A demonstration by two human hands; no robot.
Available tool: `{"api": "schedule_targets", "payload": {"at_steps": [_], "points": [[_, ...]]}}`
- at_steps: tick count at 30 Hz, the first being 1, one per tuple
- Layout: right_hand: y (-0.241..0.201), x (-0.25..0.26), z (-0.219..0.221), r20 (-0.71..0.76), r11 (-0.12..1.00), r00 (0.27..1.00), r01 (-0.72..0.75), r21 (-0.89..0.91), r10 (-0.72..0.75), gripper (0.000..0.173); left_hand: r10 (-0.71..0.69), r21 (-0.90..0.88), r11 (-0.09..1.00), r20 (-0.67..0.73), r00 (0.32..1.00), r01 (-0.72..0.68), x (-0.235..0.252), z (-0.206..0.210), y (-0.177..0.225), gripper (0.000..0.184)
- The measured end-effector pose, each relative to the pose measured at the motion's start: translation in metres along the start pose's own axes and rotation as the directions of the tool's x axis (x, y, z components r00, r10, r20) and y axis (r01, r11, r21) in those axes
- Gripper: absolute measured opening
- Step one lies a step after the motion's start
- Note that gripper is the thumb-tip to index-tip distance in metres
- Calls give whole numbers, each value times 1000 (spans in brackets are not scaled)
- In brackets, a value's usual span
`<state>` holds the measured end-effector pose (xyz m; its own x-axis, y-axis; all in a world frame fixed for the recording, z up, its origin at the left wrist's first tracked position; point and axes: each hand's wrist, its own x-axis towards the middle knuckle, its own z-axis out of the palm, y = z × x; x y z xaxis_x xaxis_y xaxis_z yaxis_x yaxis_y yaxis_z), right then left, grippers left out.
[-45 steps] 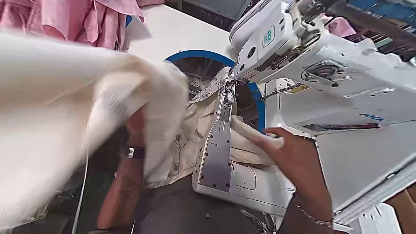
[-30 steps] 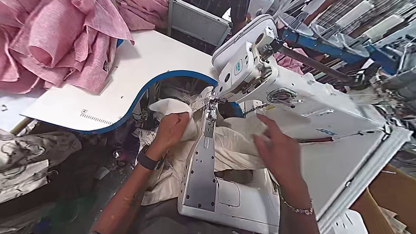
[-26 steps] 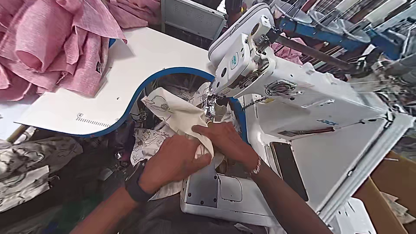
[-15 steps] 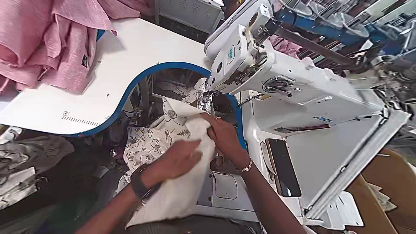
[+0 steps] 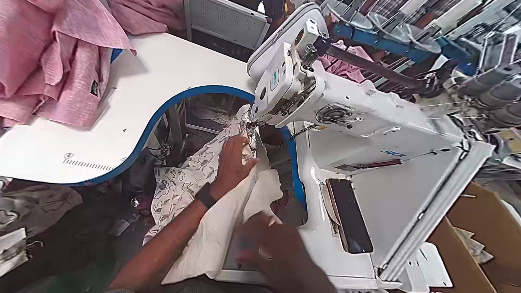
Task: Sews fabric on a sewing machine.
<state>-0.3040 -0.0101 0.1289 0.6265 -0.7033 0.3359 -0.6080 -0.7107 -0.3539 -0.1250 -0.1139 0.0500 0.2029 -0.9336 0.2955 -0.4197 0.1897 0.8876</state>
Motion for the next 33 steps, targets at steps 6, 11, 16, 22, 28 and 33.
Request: {"api": "schedule_targets", "payload": {"at_steps": [6,11,16,22,28,33], "points": [[70,27,-42,66,729,756,-599,-331,651,38,-100,59,994,68,993,96,-21,-4,9,42],[70,43,-42,227,948,928,-255,-188,295,20,-141,110,986,190,972,122,-8,-15,10,71],[104,66,-50,-37,928,963,-266,-260,265,21,135,169,970,236,962,-177,-24,-16,-4,48],[83,70,24,49,840,939,-326,434,339,20,161,235,950,199,967,-207,-21,-10,-3,35],[94,66,22,72,874,910,-413,256,408,21,209,308,914,200,957,-264,-23,-10,-1,31],[94,67,33,-8,872,966,-229,433,259,16,227,282,920,181,957,-272,-24,-8,-3,32]]}}
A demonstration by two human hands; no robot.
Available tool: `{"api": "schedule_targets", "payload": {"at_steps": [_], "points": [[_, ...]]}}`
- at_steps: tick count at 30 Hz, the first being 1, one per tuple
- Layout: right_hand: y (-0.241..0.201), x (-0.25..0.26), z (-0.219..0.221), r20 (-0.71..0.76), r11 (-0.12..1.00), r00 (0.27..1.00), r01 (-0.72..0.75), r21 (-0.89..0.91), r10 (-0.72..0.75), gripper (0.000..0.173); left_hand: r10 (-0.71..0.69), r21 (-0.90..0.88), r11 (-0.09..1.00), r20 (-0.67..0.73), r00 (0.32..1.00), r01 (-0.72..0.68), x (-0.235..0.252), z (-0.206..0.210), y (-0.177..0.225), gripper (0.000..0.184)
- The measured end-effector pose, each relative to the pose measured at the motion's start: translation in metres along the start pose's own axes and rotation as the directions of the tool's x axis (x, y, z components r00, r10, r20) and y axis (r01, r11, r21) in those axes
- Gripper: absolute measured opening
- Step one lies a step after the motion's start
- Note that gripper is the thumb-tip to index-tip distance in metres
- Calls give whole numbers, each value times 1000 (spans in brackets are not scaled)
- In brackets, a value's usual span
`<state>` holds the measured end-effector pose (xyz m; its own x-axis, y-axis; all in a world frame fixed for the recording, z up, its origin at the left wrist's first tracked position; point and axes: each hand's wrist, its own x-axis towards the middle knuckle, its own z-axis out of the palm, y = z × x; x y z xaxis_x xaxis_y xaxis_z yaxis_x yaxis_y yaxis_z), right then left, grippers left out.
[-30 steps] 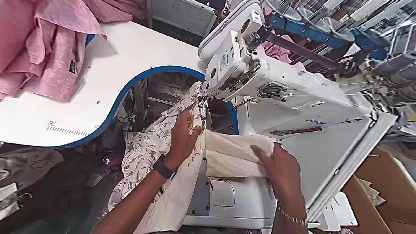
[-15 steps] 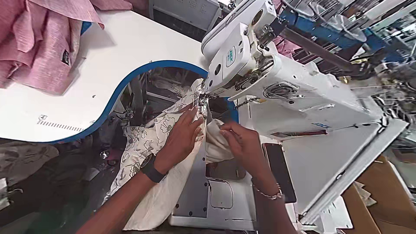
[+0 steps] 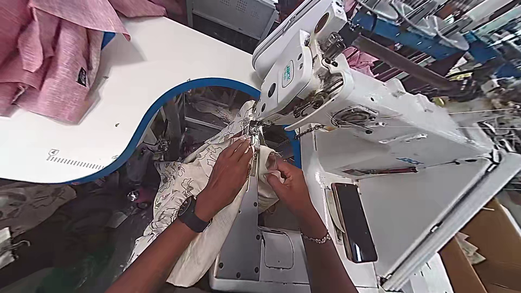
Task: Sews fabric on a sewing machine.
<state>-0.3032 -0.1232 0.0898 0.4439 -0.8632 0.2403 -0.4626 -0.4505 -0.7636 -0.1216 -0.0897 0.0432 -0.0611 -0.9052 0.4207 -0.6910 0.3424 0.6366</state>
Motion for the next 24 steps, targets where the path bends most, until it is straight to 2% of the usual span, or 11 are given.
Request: {"api": "schedule_targets", "payload": {"at_steps": [3,8,11,13,15,17,18,19,20,22,24], "points": [[1,0,3,4,993,999,42,-115,-42,19,11,-18,1000,8,1000,-10,0,-1,-1,33],[-5,3,18,-138,990,990,-15,-141,-5,23,-11,-39,999,-2,1000,11,-2,1,0,33],[-3,8,-10,-266,981,949,-188,-45,170,25,-30,-52,998,16,999,30,-3,1,0,32],[-2,8,-58,-375,902,866,-407,-142,332,25,-37,-54,998,19,999,38,-2,1,1,32],[-26,-7,-80,-257,826,876,-475,-303,409,29,-46,-68,997,6,999,46,-1,1,1,31],[-65,-44,-60,87,886,972,-160,-436,218,22,-49,-68,996,7,999,49,-3,2,1,31],[-81,-57,-56,275,911,954,7,-412,117,18,-41,-58,997,3,999,41,-2,2,1,31],[-90,-59,-63,410,936,908,70,-346,83,17,-30,-49,998,-3,1000,30,-1,2,0,30],[-87,-56,-77,420,918,902,85,-386,93,19,-20,-47,999,4,1000,20,-3,1,-1,30],[-61,-31,-107,62,742,987,-70,-667,150,21,-11,-53,999,1,1000,11,-3,2,-1,31],[-42,-7,-104,-262,578,963,-250,-777,64,24,-6,-62,998,-15,1000,5,-2,3,0,32]]}}
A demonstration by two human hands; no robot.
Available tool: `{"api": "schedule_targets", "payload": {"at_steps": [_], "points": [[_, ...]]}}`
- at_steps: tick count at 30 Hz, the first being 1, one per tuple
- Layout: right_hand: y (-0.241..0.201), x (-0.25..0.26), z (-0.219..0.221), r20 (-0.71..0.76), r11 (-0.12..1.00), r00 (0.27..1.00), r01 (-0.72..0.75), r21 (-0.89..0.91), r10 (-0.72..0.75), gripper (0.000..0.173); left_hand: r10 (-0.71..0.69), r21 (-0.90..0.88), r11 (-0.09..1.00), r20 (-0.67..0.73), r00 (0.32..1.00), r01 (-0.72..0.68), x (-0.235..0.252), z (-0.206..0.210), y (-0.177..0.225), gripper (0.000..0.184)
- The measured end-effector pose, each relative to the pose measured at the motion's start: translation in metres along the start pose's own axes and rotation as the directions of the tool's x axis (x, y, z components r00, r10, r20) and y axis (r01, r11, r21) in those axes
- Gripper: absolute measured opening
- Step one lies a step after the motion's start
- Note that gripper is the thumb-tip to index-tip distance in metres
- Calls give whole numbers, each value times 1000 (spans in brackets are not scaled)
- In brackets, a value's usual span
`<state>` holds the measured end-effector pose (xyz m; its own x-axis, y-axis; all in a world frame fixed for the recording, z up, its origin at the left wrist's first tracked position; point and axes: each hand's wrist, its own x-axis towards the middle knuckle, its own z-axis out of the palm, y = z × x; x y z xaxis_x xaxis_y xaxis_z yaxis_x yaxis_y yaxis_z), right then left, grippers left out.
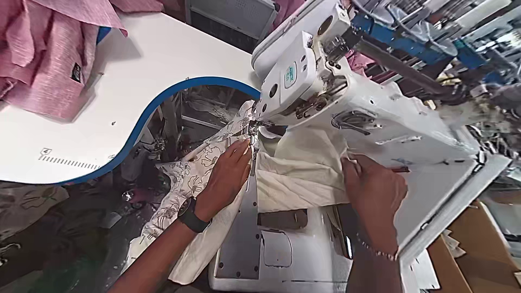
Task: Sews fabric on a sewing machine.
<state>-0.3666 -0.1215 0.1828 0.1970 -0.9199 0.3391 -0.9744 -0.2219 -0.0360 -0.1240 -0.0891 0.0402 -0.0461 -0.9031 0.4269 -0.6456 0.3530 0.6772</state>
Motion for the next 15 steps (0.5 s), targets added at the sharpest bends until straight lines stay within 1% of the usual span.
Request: {"api": "schedule_targets", "payload": {"at_steps": [1,2,3,4,5,6,8,10,12,14,15], "points": [[-16,5,14,-88,998,995,55,-2,-55,23,-5,4,1000,-13,1000,5,3,-1,-2,32],[-34,-5,29,-118,985,981,162,58,-154,23,-21,-4,1000,14,1000,21,-1,-1,0,32],[-52,-13,49,-121,942,959,276,191,-257,21,-24,-5,1000,31,999,24,-2,-2,1,32],[-65,-18,69,-123,870,932,363,332,-342,20,-22,-6,1000,33,999,22,-1,-4,1,32],[-71,-21,86,-122,797,912,401,452,-391,20,-16,-7,1000,23,1000,16,0,-4,1,32],[-73,-21,97,-113,742,904,406,534,-413,19,-13,-12,1000,7,1000,13,1,-3,0,32],[-71,-24,102,-85,707,911,369,603,-403,19,-23,-28,999,-5,1000,23,-1,-2,0,34],[-68,-26,100,-42,689,930,300,660,-364,20,-20,-38,999,-27,999,19,-2,0,0,34],[-67,-27,99,42,634,934,206,745,-354,20,-30,-59,998,-36,999,28,-3,0,1,37],[-66,-27,96,119,607,911,162,778,-396,22,-23,-75,997,-51,998,19,-3,-2,1,42],[-64,-26,92,164,602,887,148,785,-431,22,-10,-76,997,-56,998,6,-2,-2,0,43]]}}
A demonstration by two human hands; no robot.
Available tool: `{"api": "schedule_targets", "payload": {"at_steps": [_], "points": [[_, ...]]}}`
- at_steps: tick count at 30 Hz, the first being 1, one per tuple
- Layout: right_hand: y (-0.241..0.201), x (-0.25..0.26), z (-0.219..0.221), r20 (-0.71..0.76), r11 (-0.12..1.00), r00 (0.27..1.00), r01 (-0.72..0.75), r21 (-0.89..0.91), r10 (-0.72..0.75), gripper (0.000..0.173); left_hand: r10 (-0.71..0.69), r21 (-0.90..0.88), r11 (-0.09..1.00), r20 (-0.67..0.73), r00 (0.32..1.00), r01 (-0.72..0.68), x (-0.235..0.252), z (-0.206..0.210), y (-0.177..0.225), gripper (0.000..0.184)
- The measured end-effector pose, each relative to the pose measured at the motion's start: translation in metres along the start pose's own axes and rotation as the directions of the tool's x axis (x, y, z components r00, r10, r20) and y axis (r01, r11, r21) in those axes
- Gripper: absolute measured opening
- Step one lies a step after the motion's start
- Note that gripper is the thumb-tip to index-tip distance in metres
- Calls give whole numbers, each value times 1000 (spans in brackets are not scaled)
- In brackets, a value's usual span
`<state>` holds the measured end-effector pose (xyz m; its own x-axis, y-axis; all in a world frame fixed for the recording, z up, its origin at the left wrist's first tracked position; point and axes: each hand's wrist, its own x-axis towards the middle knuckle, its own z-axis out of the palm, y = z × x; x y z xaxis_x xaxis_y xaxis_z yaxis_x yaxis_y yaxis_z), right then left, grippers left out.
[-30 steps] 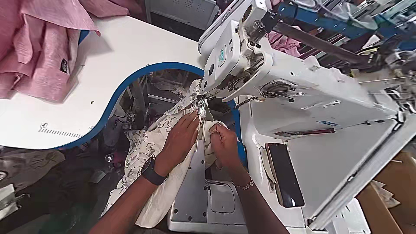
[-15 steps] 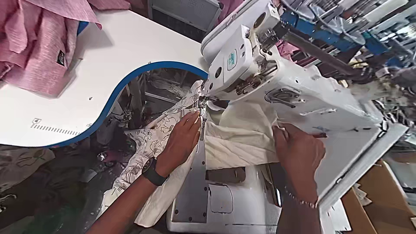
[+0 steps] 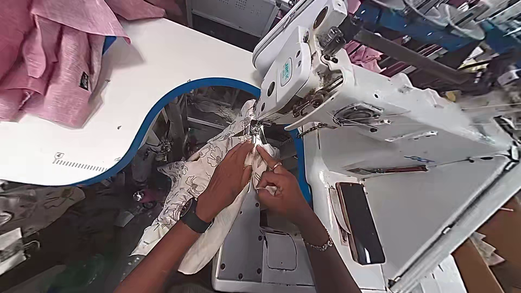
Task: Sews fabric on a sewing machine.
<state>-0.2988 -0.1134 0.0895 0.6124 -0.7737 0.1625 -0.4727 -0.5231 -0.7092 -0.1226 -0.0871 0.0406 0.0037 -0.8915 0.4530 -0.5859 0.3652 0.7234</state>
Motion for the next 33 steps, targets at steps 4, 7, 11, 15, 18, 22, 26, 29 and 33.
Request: {"api": "schedule_targets", "payload": {"at_steps": [4,7,11,15,18,22,26,29,33], "points": [[1,-4,-7,161,997,987,-22,79,9,21,-12,16,1000,47,999,11,0,-1,0,34],[9,6,-2,132,958,991,-46,282,9,14,-42,-27,999,34,999,43,-1,-2,5,33],[8,27,10,36,940,998,-68,334,59,18,-20,-79,997,64,998,25,2,-6,4,35],[-1,18,21,-191,1000,982,10,29,-5,21,16,-72,997,41,999,-13,7,-3,-3,33],[0,16,19,-189,990,980,-32,134,58,21,13,-64,998,29,999,-12,10,0,-2,37],[4,25,13,-146,973,984,-69,219,103,23,-6,-59,998,30,1000,7,16,2,-3,36],[0,21,18,-169,988,982,-61,144,86,23,-2,-59,998,-21,1000,1,13,4,-2,33],[-8,21,22,-200,997,977,-70,15,72,17,-26,-53,998,-22,999,24,17,6,-4,29],[-29,24,39,-377,924,925,-112,-366,-38,16,-53,-54,997,-42,998,50,25,7,-11,22]]}}
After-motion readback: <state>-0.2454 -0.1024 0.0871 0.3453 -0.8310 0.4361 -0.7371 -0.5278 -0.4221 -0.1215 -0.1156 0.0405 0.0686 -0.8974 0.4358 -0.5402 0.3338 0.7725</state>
